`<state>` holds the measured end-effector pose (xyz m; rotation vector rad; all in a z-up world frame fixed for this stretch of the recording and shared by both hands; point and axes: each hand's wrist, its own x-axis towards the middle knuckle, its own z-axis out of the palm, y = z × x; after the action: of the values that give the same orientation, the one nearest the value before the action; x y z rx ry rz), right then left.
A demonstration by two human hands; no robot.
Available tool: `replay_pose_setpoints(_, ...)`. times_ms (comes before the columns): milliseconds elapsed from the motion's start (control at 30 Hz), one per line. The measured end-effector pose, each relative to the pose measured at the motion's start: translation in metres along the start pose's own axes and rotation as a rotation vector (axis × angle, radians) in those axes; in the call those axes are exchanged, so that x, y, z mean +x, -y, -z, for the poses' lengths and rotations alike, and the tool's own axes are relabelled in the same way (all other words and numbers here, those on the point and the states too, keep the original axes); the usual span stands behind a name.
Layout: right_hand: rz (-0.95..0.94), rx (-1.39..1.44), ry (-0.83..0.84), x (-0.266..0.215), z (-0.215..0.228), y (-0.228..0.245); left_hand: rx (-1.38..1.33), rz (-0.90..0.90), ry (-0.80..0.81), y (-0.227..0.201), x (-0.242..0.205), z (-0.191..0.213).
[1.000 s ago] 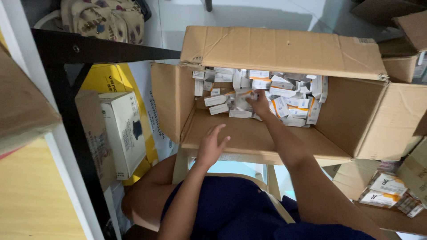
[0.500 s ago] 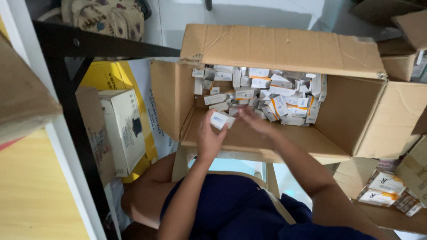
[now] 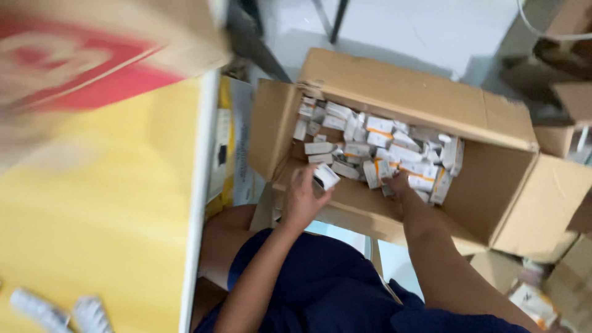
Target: The person opens small white boxes, removes blister packs of pills, and places them into a larger cardboard box. The person also stacks some blister packs on the table and arranges the empty boxes.
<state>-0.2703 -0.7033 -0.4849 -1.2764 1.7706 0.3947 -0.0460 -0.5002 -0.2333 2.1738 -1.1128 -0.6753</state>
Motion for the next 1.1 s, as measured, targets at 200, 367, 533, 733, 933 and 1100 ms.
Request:
replay_pose_setpoints(200, 0.301, -0.010, -0.092, -0.062, -0.008, 0.035, -0.055, -0.374, -0.226, -0.054, -0.064, 0.070)
replay_pose_setpoints(367, 1.208, 0.451, 0.072, -0.147, 0.004, 0.103, -0.033, -0.503, -0.354, -0.094, -0.140, 0.137)
replay_pose_setpoints(533, 1.418, 0.632, 0.644, -0.309, 0.062, 0.141, -0.119, -0.520, -0.604, -0.110, -0.219, 0.190)
replay_pose_setpoints(733, 1.871, 0.460, 0.739, -0.499, 0.047, 0.164, -0.036, -0.462, -0.912, -0.100, -0.327, 0.235)
replay_pose_setpoints(933, 2.007, 0.042, 0.460, -0.588, -0.039, 0.257, 0.056, -0.130, -1.135, -0.062, -0.425, 0.279)
replay_pose_setpoints(1100, 1.989, -0.059, 0.181, -0.592, -0.083, 0.310, 0.101, -0.014, -1.117, -0.036, -0.454, 0.306)
